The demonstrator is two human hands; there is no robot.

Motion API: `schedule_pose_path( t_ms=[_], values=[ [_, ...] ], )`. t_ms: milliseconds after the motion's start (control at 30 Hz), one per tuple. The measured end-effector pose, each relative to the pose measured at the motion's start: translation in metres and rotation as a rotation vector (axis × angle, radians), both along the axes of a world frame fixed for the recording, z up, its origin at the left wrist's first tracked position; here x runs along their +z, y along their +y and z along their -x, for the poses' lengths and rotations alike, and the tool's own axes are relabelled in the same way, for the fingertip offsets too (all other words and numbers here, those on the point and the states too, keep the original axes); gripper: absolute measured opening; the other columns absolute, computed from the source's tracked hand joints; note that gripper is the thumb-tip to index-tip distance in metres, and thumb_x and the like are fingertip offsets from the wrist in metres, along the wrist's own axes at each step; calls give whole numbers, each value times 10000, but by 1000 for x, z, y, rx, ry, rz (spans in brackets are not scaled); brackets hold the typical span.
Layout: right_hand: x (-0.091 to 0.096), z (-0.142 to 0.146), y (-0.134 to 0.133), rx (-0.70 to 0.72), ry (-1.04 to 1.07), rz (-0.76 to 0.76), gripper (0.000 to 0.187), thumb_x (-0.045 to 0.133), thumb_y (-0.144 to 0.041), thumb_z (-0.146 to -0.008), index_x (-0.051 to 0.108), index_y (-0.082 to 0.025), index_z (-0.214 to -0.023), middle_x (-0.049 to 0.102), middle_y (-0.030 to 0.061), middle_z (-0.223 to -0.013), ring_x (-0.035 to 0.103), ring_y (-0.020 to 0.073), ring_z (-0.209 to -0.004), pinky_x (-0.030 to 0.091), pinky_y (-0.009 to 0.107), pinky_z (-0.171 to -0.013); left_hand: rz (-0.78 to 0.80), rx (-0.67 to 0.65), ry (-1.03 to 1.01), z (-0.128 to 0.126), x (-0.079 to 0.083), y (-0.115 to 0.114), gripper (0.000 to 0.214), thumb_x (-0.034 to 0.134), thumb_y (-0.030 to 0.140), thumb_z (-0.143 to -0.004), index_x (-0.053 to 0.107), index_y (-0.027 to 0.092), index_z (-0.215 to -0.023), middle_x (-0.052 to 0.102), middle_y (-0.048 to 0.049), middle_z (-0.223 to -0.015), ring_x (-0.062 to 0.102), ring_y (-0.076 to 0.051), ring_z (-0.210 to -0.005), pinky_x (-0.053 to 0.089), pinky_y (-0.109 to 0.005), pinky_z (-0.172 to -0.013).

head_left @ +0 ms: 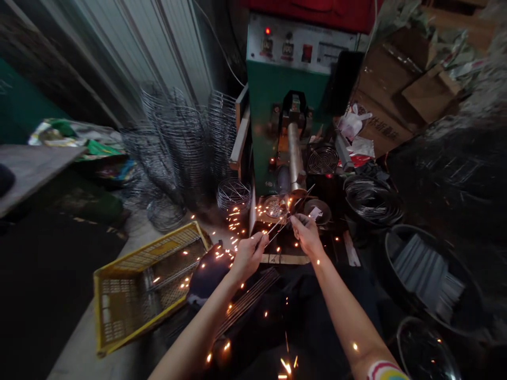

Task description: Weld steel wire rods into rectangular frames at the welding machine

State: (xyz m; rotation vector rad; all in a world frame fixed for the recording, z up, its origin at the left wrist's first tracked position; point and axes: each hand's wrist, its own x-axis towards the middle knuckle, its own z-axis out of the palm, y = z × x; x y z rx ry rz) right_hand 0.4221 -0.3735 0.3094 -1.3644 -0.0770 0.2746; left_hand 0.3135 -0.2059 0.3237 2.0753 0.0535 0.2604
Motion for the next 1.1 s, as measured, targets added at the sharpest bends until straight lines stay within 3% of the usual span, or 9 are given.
schedule_pose_path(
  t_ms=[267, 567, 833, 967, 1100],
  values=[
    [0, -2, -6, -22, -34, 57, 419, 761, -541, -692, 546, -182, -682, 391, -85, -475, 287, 51, -400, 195, 203, -382, 49, -9, -9, -8, -8, -4, 370, 416, 401, -947, 515, 178, -669, 426, 38, -579, 409, -109, -569, 307, -224, -559],
    [5, -19, -16, -59, -100, 73, 400, 728, -550, -711, 605, -171, -741, 368, -89, -476, 270, 54, -401, 196, 207, -382, 124, -15, -21, -29, 2, -12, 352, 437, 410, -941, 574, 172, -720, 404, 44, -552, 374, -105, -545, 297, -217, -538],
    [6, -31, -13, -25, -62, 98, 390, 733, -539, -717, 597, -176, -685, 389, -76, -454, 277, 54, -385, 184, 207, -368, 195, -30, 77, -32, 10, -12, 374, 437, 458, -933, 565, 178, -721, 363, 54, -536, 322, -98, -497, 270, -217, -486],
    [4, -24, -31, -10, -106, 166, 430, 708, -576, -745, 566, -178, -665, 416, -65, -486, 306, 60, -415, 200, 203, -393, 116, -29, 47, -34, 10, -10, 385, 422, 449, -938, 574, 179, -709, 416, 40, -541, 384, -109, -513, 310, -224, -516],
    [-9, 13, -57, -3, -34, 294, 480, 662, -651, -743, 591, -177, -717, 404, -71, -492, 307, 71, -422, 219, 205, -409, -124, -80, -57, -36, 6, -5, 341, 403, 362, -955, 564, 188, -709, 520, 1, -597, 484, -130, -563, 346, -238, -579]
  ],
)
